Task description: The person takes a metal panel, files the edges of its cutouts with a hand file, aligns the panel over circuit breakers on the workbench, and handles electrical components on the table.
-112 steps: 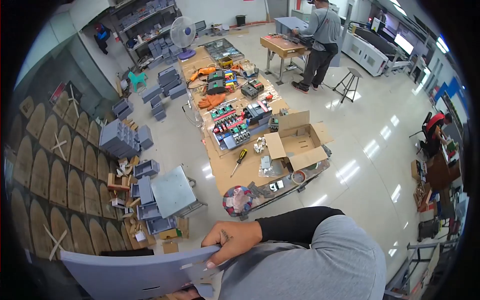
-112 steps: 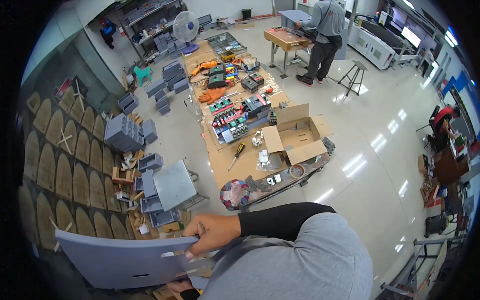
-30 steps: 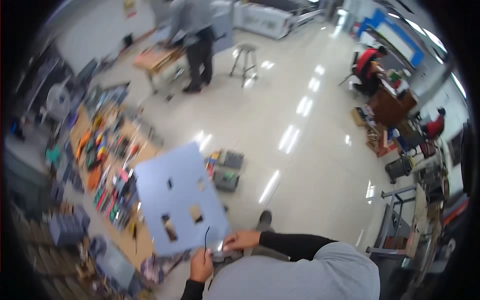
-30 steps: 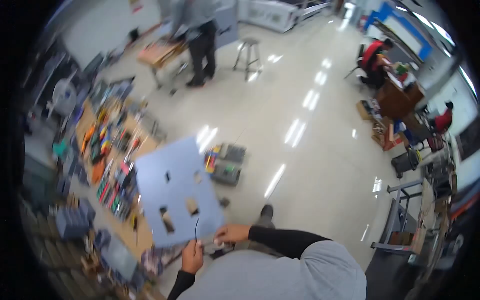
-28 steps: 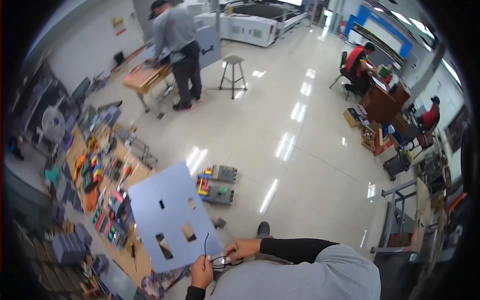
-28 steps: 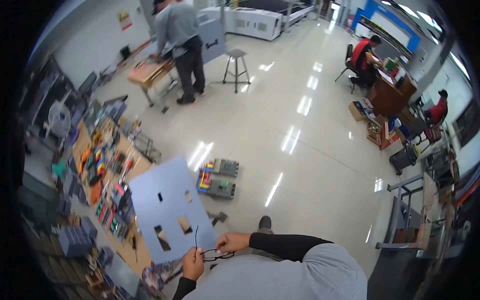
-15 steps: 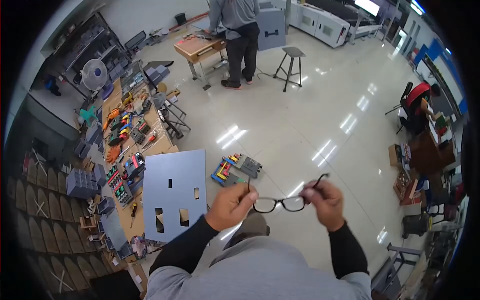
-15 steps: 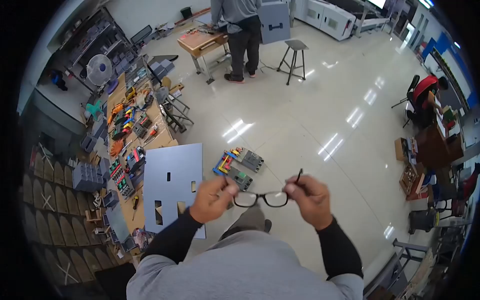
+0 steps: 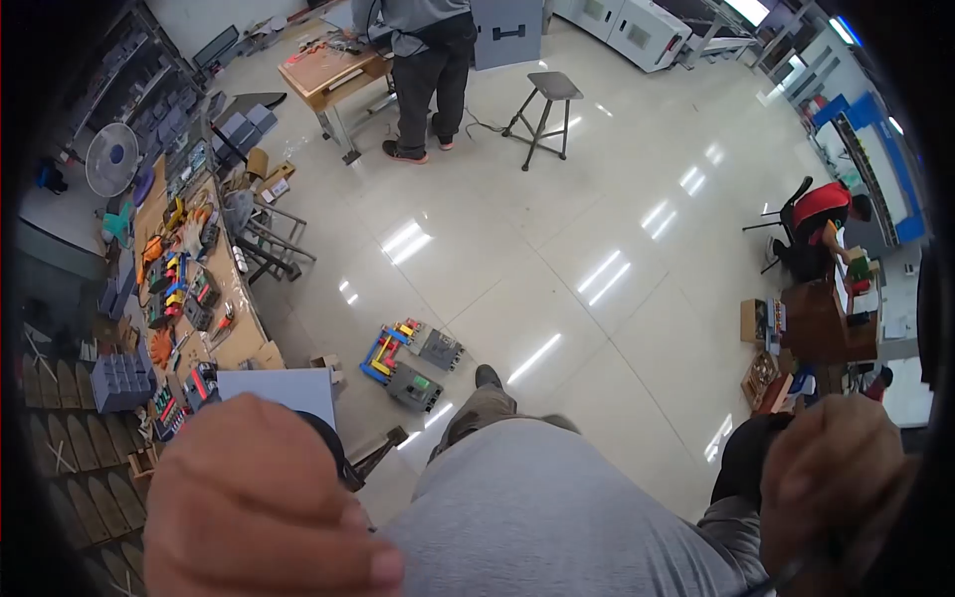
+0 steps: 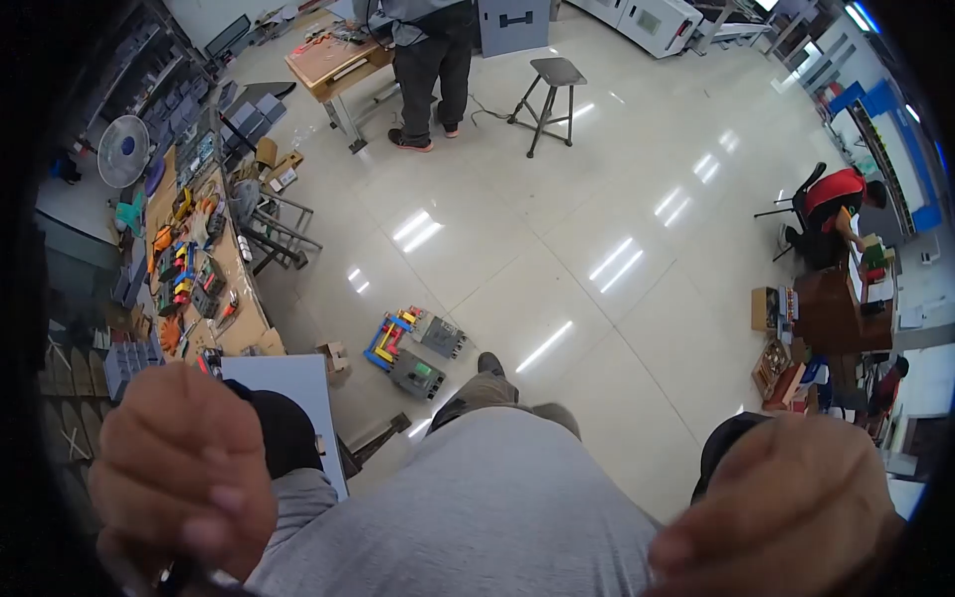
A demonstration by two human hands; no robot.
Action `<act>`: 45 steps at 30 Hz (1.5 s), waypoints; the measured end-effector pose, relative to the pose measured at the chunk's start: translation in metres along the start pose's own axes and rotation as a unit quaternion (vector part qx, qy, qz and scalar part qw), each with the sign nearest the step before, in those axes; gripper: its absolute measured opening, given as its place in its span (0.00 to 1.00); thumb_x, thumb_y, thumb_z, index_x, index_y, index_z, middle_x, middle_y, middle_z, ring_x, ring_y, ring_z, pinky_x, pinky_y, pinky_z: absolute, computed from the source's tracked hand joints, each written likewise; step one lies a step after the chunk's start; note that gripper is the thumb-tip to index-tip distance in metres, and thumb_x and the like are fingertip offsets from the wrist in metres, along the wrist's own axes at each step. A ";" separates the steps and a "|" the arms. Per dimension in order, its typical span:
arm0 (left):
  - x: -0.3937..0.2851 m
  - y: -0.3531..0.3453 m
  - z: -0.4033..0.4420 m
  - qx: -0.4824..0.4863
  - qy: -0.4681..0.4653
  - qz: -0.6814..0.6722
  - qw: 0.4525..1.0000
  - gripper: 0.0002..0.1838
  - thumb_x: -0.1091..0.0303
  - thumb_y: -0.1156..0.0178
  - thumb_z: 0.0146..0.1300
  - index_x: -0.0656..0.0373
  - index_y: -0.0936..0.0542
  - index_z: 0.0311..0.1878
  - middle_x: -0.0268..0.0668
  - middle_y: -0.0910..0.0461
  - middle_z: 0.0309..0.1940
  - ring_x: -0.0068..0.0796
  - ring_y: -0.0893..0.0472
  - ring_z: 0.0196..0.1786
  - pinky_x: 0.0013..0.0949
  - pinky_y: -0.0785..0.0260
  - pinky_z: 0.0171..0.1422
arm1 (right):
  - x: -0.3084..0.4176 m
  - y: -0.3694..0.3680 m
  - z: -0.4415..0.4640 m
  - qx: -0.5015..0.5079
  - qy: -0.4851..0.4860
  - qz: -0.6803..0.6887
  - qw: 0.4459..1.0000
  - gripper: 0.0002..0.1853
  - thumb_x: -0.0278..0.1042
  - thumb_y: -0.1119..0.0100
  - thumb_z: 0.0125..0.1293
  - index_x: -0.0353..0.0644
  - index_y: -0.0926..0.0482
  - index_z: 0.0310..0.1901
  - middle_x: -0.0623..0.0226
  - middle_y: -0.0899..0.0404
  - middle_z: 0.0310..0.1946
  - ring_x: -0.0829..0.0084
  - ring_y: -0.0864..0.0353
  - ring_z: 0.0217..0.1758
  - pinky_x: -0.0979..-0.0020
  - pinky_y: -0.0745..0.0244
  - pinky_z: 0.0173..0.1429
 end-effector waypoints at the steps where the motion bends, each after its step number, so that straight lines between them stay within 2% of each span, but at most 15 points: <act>1: 0.011 0.002 0.015 0.017 -0.004 -0.006 1.000 0.07 0.62 0.44 0.76 0.47 0.19 0.50 0.32 0.21 0.30 0.29 0.22 0.30 0.35 0.33 0.33 | -0.021 0.003 0.013 -0.007 0.009 0.013 1.000 0.08 0.35 0.40 0.76 0.44 0.23 0.37 0.66 0.20 0.28 0.71 0.24 0.26 0.66 0.27 0.31; 11: 0.150 0.037 0.115 0.186 0.137 0.078 0.970 0.11 0.60 0.44 0.78 0.49 0.17 0.55 0.34 0.18 0.37 0.34 0.20 0.35 0.37 0.28 0.39 | -0.251 0.026 0.109 -0.065 0.058 0.295 0.952 0.09 0.38 0.41 0.76 0.44 0.23 0.39 0.68 0.20 0.30 0.73 0.23 0.29 0.67 0.26 0.37; 14: 0.213 0.029 0.101 0.026 0.126 0.330 0.935 0.08 0.64 0.42 0.75 0.53 0.19 0.37 0.37 0.19 0.30 0.30 0.23 0.26 0.37 0.32 0.29 | -0.363 0.048 0.093 -0.231 -0.131 0.414 0.871 0.12 0.43 0.44 0.78 0.43 0.23 0.41 0.66 0.20 0.33 0.73 0.23 0.31 0.67 0.27 0.39; 17: 0.289 0.045 0.058 -0.273 0.220 0.135 0.927 0.08 0.70 0.41 0.72 0.61 0.27 0.36 0.47 0.21 0.31 0.37 0.21 0.29 0.38 0.25 0.36 | -0.505 -0.060 0.146 0.000 -0.295 0.257 0.920 0.20 0.49 0.56 0.85 0.44 0.31 0.37 0.67 0.34 0.20 0.76 0.38 0.16 0.70 0.36 0.23; 20: 0.367 0.035 -0.014 -0.304 0.293 0.214 0.881 0.16 0.56 0.42 0.77 0.58 0.25 0.36 0.51 0.18 0.37 0.43 0.18 0.38 0.42 0.24 0.44 | -0.625 -0.186 0.119 0.132 -0.619 0.553 0.542 0.28 0.54 0.56 0.86 0.46 0.32 0.27 0.67 0.32 0.20 0.72 0.31 0.20 0.67 0.29 0.28; 21: 0.387 0.034 -0.031 -0.142 0.297 0.331 0.884 0.21 0.46 0.40 0.75 0.56 0.22 0.39 0.52 0.16 0.49 0.50 0.16 0.51 0.51 0.25 0.56 | -0.632 -0.232 0.101 0.223 -0.594 0.438 0.636 0.29 0.57 0.56 0.86 0.44 0.28 0.29 0.65 0.25 0.24 0.69 0.23 0.26 0.64 0.22 0.36; 25: 0.505 0.046 -0.061 0.008 0.315 0.517 0.796 0.42 0.27 0.42 0.66 0.58 0.21 0.63 0.52 0.29 0.73 0.59 0.32 0.75 0.65 0.48 0.78 | -0.617 -0.357 0.087 0.432 -0.580 0.642 0.257 0.49 0.78 0.73 0.78 0.35 0.31 0.74 0.53 0.28 0.73 0.62 0.31 0.78 0.61 0.39 0.84; 29: 0.587 0.151 -0.095 -0.001 0.366 0.590 0.720 0.46 0.24 0.43 0.64 0.58 0.23 0.68 0.49 0.33 0.77 0.57 0.34 0.76 0.65 0.51 0.79 | -0.653 -0.458 0.165 0.464 -0.622 0.581 0.244 0.50 0.78 0.75 0.78 0.38 0.41 0.80 0.54 0.37 0.80 0.62 0.38 0.84 0.60 0.46 0.87; 34: 0.647 0.300 -0.076 -0.061 0.340 0.698 0.627 0.35 0.44 0.36 0.70 0.56 0.27 0.73 0.50 0.26 0.72 0.55 0.21 0.65 0.57 0.32 0.66 | -0.727 -0.564 0.240 0.573 -0.455 0.529 0.429 0.34 0.63 0.51 0.82 0.39 0.23 0.68 0.63 0.16 0.59 0.69 0.18 0.63 0.68 0.25 0.69; 36: 0.641 0.356 -0.077 -0.216 0.592 0.569 0.528 0.25 0.59 0.37 0.73 0.59 0.23 0.69 0.54 0.18 0.62 0.56 0.16 0.57 0.53 0.25 0.58 | -0.758 -0.608 0.308 0.611 -0.263 0.517 0.539 0.29 0.57 0.44 0.81 0.38 0.20 0.66 0.64 0.14 0.57 0.70 0.16 0.59 0.70 0.24 0.65; 38: 0.608 0.400 -0.148 -0.087 0.678 0.599 0.418 0.17 0.65 0.42 0.75 0.62 0.20 0.62 0.57 0.15 0.52 0.60 0.16 0.55 0.51 0.24 0.57 | -0.822 -0.663 0.337 0.574 -0.275 0.403 0.658 0.28 0.53 0.36 0.76 0.36 0.17 0.63 0.59 0.14 0.59 0.69 0.17 0.59 0.69 0.24 0.64; 39: 0.593 0.403 -0.180 -0.107 0.567 0.665 0.473 0.12 0.67 0.43 0.77 0.63 0.18 0.54 0.58 0.15 0.45 0.63 0.17 0.50 0.54 0.25 0.51 | -0.867 -0.691 0.346 0.533 -0.279 0.301 0.740 0.30 0.54 0.34 0.73 0.35 0.18 0.64 0.56 0.14 0.59 0.66 0.16 0.60 0.66 0.24 0.64; 41: 0.560 0.389 -0.216 -0.139 0.712 0.572 0.383 0.11 0.66 0.45 0.79 0.65 0.22 0.44 0.60 0.21 0.35 0.69 0.21 0.41 0.59 0.30 0.44 | -1.021 -0.772 0.323 0.391 -0.247 0.086 0.883 0.32 0.53 0.31 0.68 0.32 0.18 0.61 0.43 0.17 0.62 0.50 0.17 0.63 0.56 0.23 0.65; 42: 0.545 0.371 -0.236 -0.140 0.726 0.561 0.373 0.13 0.64 0.45 0.79 0.66 0.22 0.43 0.61 0.21 0.35 0.70 0.22 0.41 0.60 0.31 0.43 | -1.062 -0.786 0.350 0.423 -0.347 -0.044 0.836 0.29 0.50 0.31 0.68 0.29 0.18 0.57 0.37 0.20 0.62 0.42 0.20 0.64 0.51 0.24 0.66; 45: 0.512 0.260 -0.317 -0.135 0.772 0.582 0.216 0.19 0.56 0.45 0.78 0.65 0.20 0.38 0.59 0.18 0.32 0.66 0.19 0.38 0.60 0.30 0.44 | -1.229 -0.828 0.350 0.309 -0.056 -0.295 0.902 0.16 0.36 0.39 0.62 0.32 0.19 0.47 0.42 0.18 0.48 0.40 0.18 0.53 0.43 0.23 0.60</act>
Point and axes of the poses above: each hand's wrist, its own z-axis towards the middle knuckle, its own y-axis out of the back of the hand, x = y × z, the point moved 1 cm from there along z, towards the middle knuckle
